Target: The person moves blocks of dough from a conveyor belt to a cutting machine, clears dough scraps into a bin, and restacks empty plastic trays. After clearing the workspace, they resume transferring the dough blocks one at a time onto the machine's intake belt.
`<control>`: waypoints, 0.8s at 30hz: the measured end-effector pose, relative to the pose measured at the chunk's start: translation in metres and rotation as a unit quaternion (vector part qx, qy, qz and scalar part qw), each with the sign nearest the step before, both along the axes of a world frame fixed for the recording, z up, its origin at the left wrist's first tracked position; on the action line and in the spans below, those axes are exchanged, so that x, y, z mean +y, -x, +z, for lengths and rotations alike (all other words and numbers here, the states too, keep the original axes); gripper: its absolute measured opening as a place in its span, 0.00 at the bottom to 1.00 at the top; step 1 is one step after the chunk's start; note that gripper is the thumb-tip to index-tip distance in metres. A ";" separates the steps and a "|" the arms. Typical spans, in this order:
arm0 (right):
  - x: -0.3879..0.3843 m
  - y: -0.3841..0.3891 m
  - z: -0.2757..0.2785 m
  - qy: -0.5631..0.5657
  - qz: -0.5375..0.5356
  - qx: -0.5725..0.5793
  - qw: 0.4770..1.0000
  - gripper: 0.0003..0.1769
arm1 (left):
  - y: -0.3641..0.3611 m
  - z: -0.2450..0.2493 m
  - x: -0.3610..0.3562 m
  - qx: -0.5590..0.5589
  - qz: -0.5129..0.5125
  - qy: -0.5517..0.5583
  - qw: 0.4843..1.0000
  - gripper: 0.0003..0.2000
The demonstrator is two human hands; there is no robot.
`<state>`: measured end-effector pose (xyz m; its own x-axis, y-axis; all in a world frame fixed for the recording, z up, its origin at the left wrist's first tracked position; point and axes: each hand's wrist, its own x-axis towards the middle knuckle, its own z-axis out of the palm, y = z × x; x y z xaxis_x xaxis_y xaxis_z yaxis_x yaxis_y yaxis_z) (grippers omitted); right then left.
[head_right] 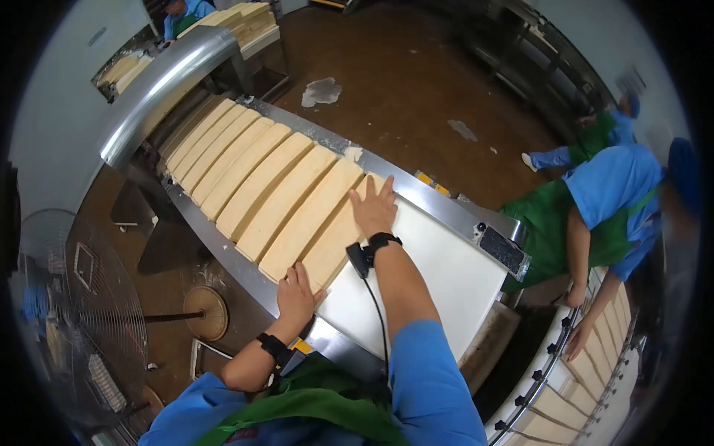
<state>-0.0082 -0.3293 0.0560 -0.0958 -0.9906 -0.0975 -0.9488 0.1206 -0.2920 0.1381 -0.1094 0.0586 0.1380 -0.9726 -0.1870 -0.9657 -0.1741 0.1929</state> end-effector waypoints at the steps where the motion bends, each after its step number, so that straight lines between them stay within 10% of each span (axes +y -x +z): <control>1: -0.002 -0.008 0.006 -0.001 -0.006 -0.001 1.000 0.41 | -0.001 -0.002 0.000 -0.001 -0.006 -0.001 1.000 0.48; 10: 0.052 0.071 0.047 -0.108 -0.212 -0.060 0.969 0.43 | 0.011 -0.001 0.012 0.056 -0.128 0.044 0.989 0.47; 17: 0.172 0.222 0.063 -0.061 -0.367 -0.035 0.928 0.51 | 0.105 0.025 0.042 0.249 -0.291 -0.153 0.911 0.45; 24: 0.306 0.322 0.058 0.174 -0.545 -0.199 0.796 0.49 | 0.207 0.035 0.078 0.290 -0.307 0.020 0.906 0.39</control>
<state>-0.3300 -0.0235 0.1136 -0.9466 -0.3141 -0.0721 -0.1610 0.6547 -0.7386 -0.0685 -0.0311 0.0938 -0.5415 -0.8405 -0.0169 -0.6117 0.3801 0.6938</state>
